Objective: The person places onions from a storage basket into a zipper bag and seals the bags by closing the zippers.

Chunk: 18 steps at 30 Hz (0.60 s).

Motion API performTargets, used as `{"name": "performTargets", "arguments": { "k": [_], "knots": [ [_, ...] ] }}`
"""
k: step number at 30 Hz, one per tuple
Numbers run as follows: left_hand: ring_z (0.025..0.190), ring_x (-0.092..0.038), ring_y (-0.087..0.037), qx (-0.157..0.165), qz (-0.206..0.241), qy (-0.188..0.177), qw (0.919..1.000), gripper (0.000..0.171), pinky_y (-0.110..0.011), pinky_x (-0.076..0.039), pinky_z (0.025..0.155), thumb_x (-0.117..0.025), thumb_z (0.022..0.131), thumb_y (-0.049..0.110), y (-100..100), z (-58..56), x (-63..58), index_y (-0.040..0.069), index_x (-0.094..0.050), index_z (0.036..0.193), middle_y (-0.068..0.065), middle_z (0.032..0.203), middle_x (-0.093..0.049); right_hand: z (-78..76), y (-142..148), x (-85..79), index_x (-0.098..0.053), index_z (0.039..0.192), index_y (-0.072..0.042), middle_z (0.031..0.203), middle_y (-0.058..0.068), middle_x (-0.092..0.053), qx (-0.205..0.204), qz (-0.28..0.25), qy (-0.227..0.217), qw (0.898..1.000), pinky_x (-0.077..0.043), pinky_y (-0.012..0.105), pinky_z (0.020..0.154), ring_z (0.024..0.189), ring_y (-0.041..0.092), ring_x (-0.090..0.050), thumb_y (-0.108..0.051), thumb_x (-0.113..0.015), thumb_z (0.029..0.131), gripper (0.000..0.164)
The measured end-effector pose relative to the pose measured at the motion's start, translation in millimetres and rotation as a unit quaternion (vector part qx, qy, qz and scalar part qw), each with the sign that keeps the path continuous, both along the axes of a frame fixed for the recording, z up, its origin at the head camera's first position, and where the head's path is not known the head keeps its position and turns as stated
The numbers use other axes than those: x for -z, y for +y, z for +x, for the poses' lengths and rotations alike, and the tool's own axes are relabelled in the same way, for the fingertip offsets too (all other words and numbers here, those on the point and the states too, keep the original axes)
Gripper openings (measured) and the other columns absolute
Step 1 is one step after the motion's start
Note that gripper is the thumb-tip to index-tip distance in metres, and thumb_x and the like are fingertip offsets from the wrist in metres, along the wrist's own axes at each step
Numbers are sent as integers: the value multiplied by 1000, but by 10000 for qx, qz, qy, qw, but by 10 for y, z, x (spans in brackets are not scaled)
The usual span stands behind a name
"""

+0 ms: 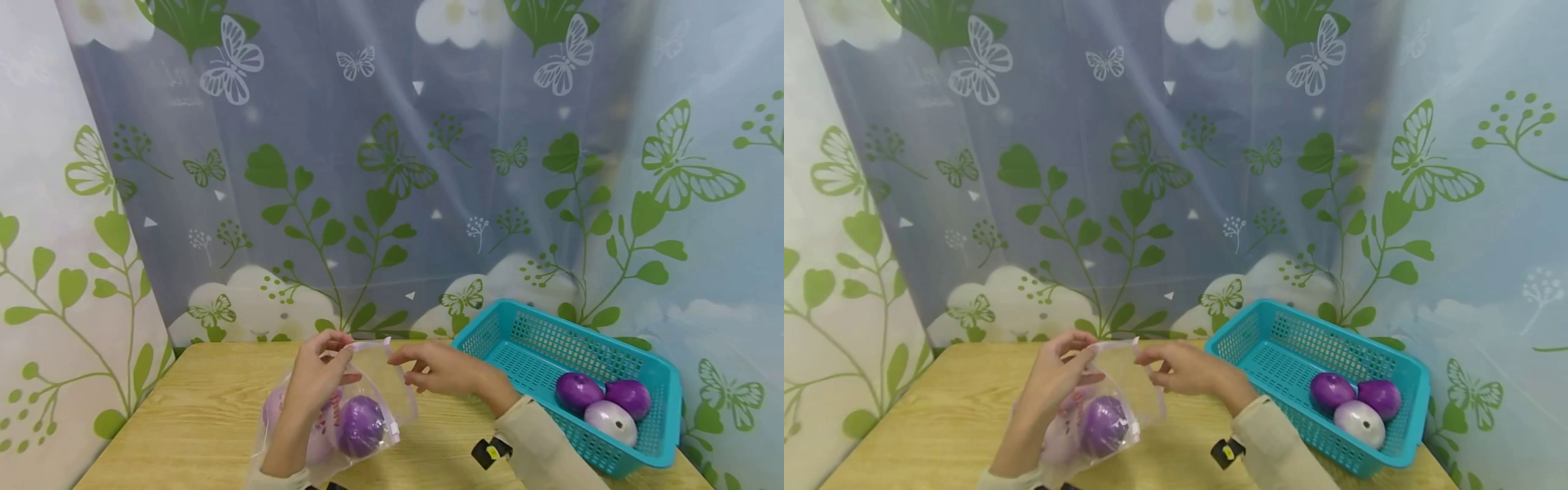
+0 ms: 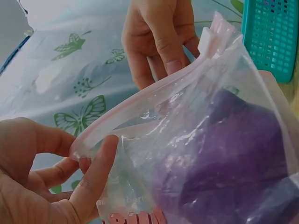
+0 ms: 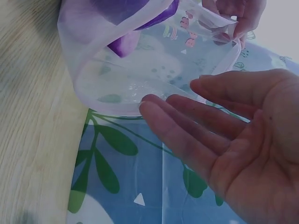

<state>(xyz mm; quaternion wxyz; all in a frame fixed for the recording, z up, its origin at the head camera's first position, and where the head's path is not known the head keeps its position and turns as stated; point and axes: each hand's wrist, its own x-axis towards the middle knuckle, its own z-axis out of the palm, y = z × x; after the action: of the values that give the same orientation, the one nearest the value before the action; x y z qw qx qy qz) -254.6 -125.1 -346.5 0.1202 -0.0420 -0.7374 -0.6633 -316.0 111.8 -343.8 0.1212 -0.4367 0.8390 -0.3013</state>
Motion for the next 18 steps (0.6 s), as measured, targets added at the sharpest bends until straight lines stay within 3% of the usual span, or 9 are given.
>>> {"name": "performTargets", "arguments": {
  "k": [7, 13, 18],
  "knots": [
    [78, -62, -22, 248, -394, -352, 9983, 13, -30, -68, 67, -62, 98, 1, -53, 40, -9, -3, -68, 109, -18, 109, -61, -1, -2, 14, -58, 141, -3, 141, 18, -63, -16, 163, 213, 9996, -61, 16, 74, 101, 27, -76, -8, -55, 105, 37],
    [79, -62, -22, 81, -968, -499, 9940, 9, -33, -68, 67, -62, 96, 1, -71, 79, -32, -1, -67, 104, -16, 105, -64, 8, -35, 29, -59, 142, -8, 144, 12, -62, 43, 359, 265, 9990, -61, 15, 80, 111, 26, -73, -10, -56, 105, 37],
    [81, -66, -22, -18, -1176, -448, 9920, 8, -33, -68, 68, -63, 95, 1, -65, 75, -24, 0, -66, 102, -16, 104, -66, -5, -59, 44, -60, 141, -11, 144, 10, -63, 58, 522, 410, 9978, -59, 17, 89, 112, 23, -72, -12, -57, 105, 36]
  ]
}}
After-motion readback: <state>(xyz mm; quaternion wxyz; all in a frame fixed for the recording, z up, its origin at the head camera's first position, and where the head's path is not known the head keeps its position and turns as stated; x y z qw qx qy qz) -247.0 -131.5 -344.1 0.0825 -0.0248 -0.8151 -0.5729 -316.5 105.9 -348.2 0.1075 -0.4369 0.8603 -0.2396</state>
